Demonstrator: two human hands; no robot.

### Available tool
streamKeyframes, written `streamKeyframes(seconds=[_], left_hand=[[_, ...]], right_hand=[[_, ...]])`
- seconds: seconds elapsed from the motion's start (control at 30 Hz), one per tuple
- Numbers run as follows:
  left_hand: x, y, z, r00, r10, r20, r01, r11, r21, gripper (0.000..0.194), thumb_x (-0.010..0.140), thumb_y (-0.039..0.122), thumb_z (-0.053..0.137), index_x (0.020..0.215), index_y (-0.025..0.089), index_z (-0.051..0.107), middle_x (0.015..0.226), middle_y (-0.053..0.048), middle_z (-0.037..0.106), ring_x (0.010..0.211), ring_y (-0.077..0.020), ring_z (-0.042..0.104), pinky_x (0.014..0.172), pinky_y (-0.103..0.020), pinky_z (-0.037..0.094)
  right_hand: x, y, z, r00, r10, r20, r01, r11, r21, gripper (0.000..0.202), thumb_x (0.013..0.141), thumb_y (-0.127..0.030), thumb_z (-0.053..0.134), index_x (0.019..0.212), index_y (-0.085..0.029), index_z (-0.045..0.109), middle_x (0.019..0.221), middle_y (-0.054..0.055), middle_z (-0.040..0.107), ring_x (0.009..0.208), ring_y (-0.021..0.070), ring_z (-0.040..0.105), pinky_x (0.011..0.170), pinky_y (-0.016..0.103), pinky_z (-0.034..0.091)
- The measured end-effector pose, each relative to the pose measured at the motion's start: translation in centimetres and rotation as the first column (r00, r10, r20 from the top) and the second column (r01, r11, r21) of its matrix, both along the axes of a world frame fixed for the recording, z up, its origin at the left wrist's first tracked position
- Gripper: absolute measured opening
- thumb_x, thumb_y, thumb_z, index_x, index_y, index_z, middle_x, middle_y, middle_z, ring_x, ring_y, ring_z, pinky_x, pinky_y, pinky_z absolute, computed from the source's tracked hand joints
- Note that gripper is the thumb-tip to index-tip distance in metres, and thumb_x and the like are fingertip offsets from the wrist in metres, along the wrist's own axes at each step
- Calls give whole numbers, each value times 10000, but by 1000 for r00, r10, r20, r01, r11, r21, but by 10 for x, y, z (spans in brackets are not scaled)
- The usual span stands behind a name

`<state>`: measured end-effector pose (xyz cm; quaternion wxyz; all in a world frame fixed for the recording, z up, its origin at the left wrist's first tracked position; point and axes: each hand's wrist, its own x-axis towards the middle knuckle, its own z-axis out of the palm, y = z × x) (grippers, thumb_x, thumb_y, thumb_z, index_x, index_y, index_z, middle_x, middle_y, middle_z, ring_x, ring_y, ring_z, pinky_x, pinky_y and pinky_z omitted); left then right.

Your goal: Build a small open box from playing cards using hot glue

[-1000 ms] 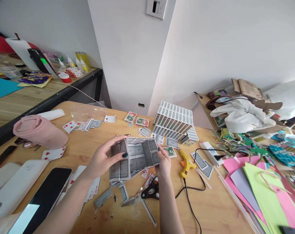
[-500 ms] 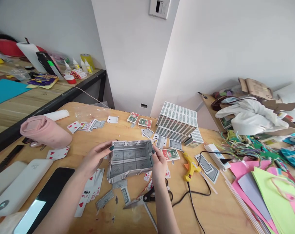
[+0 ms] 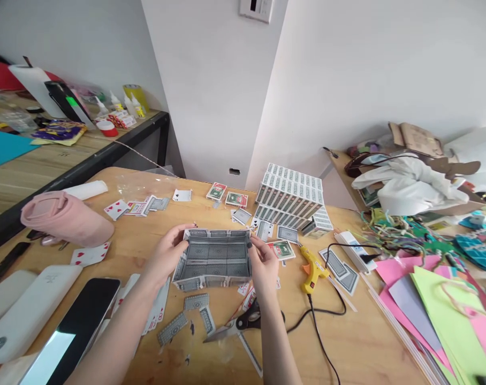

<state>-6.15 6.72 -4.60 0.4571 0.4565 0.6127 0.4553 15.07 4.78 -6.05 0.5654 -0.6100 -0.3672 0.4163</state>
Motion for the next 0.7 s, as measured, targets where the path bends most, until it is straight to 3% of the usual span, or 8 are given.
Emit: streamKeyframes(seconds=[0.17,0.27,0.37,0.47,0.7], left_hand=[[7,10,-10,998,-45,-32,47,997,57,371,748,150,411,1070,194,589,1190,-58,639,1084,-188,593,981,-333,425],[7,12,-13,989,-51,-135,65,992,103,336,791,174,398,1049,225,608,1164,-39,651,1075,-191,592,964,-327,426],[5,12,-15,958,-40,-284,80,988,132,307,817,188,393,1010,251,623,1097,-25,673,992,-200,615,907,-339,443],[4,13,-14,937,-29,-349,88,984,156,281,814,195,408,974,256,631,1039,-19,687,910,-197,631,857,-332,458],[4,15,-15,939,-15,-344,90,975,202,238,793,208,434,897,238,646,985,-28,704,910,-199,638,826,-312,464]], right_hand=[[6,15,1,990,99,104,-102,994,27,440,699,-302,630,1128,-210,661,1201,73,657,1152,256,571,1002,413,410],[5,17,-2,947,133,291,-141,990,4,372,751,-274,534,1085,-215,687,1165,61,675,1142,252,571,1023,412,373],[6,15,-5,904,142,404,-155,988,1,344,784,-283,475,1040,-231,698,1102,55,698,1053,250,607,950,399,413],[8,14,-4,885,164,435,-184,983,3,300,793,-329,485,973,-239,707,1015,46,718,984,247,622,886,373,438],[6,18,-1,881,141,452,-157,988,-3,301,806,-428,493,844,-223,709,843,42,725,845,231,624,763,308,444]])
